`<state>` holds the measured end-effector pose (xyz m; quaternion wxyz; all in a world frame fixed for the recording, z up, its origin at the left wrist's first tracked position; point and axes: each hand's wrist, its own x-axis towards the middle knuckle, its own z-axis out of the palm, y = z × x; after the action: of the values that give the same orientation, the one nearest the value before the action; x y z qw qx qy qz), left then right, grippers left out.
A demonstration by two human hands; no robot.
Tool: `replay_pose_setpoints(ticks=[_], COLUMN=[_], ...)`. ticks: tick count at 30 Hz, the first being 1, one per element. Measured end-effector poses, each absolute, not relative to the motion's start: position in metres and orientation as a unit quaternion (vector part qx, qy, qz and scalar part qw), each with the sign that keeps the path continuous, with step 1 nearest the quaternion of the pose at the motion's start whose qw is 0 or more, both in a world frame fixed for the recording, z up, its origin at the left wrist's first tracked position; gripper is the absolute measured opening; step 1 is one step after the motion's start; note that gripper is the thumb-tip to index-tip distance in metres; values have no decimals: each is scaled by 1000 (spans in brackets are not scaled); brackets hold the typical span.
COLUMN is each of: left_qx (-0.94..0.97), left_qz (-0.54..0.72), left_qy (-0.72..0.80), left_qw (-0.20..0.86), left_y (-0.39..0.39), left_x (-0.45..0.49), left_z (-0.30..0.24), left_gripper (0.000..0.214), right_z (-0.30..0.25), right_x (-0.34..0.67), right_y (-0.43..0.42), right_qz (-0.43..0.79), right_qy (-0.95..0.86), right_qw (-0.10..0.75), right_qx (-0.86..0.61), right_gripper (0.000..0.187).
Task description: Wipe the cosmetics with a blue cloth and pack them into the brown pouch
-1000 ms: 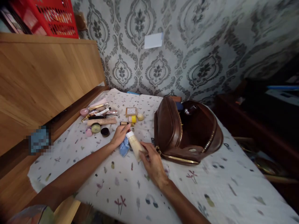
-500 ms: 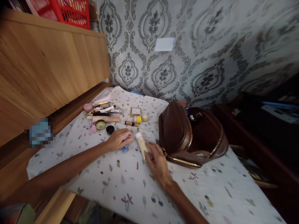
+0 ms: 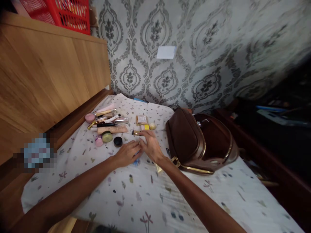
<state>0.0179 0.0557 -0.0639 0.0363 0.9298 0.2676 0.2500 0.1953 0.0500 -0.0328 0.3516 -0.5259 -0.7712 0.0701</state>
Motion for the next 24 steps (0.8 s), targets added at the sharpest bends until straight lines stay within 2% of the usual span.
replay_pose_setpoints(ticks=[9, 17, 24], left_qx=[931, 935, 939], left_qz=[251, 242, 211], left_qy=[260, 255, 265], left_qw=[43, 57, 58], left_y=[61, 61, 59], left_x=[18, 17, 17], left_z=[-70, -64, -56], left_gripper=[22, 21, 21], right_z=[-33, -33, -17], right_x=[133, 101, 75], right_y=[127, 166, 190], right_qz=[74, 78, 61], right_qy=[-775, -775, -780], right_qw=[262, 199, 183], right_qx=[-571, -595, -595], right_gripper=[30, 44, 38])
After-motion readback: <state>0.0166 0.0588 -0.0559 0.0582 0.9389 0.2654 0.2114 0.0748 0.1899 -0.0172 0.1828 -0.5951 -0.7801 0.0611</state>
